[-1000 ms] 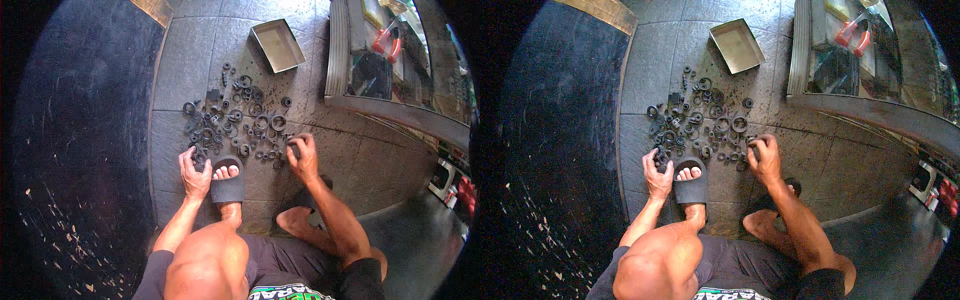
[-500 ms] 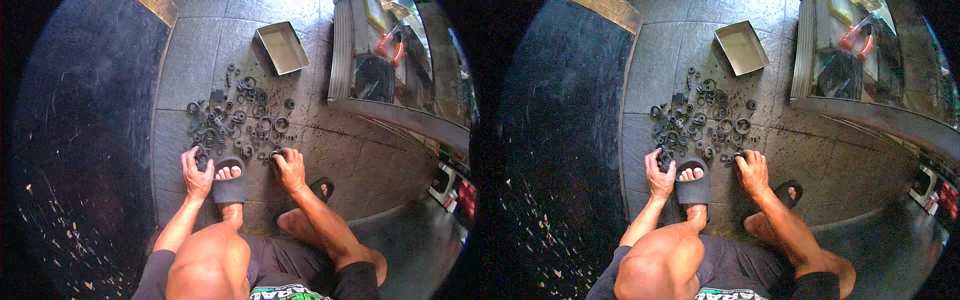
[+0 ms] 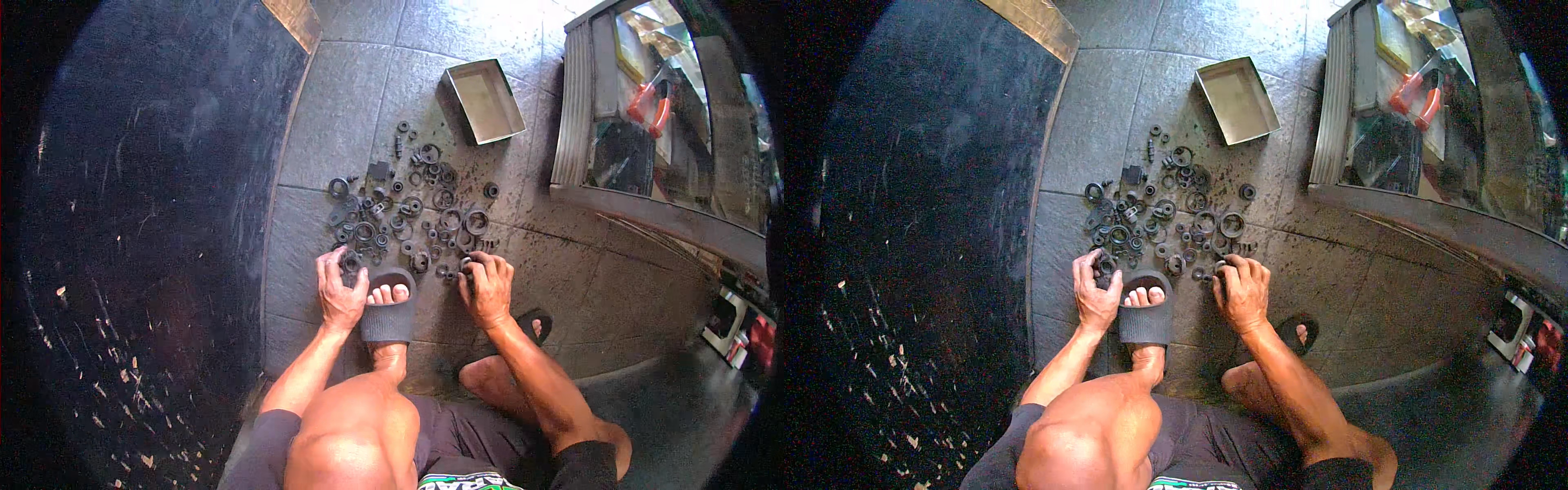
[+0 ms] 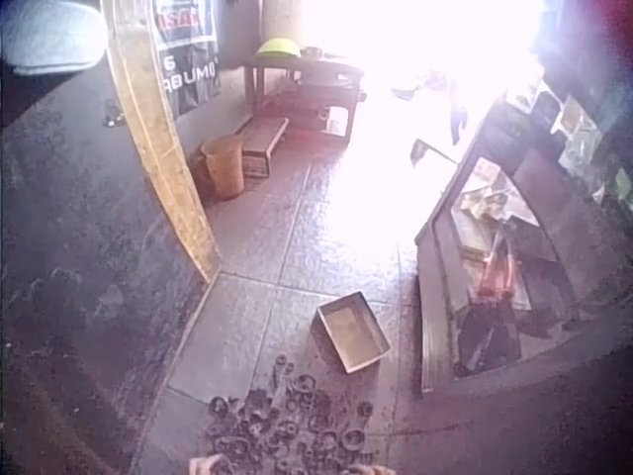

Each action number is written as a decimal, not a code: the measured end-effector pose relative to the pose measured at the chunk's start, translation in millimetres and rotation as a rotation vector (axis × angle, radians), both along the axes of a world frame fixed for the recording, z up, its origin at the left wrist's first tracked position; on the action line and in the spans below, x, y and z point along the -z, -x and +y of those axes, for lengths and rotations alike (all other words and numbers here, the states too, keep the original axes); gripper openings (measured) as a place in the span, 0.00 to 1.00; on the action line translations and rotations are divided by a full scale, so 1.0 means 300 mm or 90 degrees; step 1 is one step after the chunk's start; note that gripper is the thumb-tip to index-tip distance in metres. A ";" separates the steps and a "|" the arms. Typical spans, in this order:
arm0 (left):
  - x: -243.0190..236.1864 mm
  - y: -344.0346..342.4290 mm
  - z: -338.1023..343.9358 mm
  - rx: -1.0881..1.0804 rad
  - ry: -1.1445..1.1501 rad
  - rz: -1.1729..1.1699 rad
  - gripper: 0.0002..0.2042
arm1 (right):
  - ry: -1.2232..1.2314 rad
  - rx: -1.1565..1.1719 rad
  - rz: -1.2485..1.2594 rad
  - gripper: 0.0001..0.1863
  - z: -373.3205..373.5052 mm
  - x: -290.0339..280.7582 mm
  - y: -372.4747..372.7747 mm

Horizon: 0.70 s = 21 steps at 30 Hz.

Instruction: Sorting and examining various small mechanical parts on the floor.

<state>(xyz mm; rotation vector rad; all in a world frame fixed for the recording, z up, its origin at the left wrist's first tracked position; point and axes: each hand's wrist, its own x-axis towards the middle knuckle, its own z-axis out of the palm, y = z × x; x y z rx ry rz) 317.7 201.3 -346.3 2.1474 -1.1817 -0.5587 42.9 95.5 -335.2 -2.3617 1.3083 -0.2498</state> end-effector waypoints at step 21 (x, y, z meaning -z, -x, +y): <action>-0.013 0.004 -0.025 -0.022 -0.018 0.064 0.27 | 0.010 0.324 -0.203 0.19 -0.348 0.094 -0.057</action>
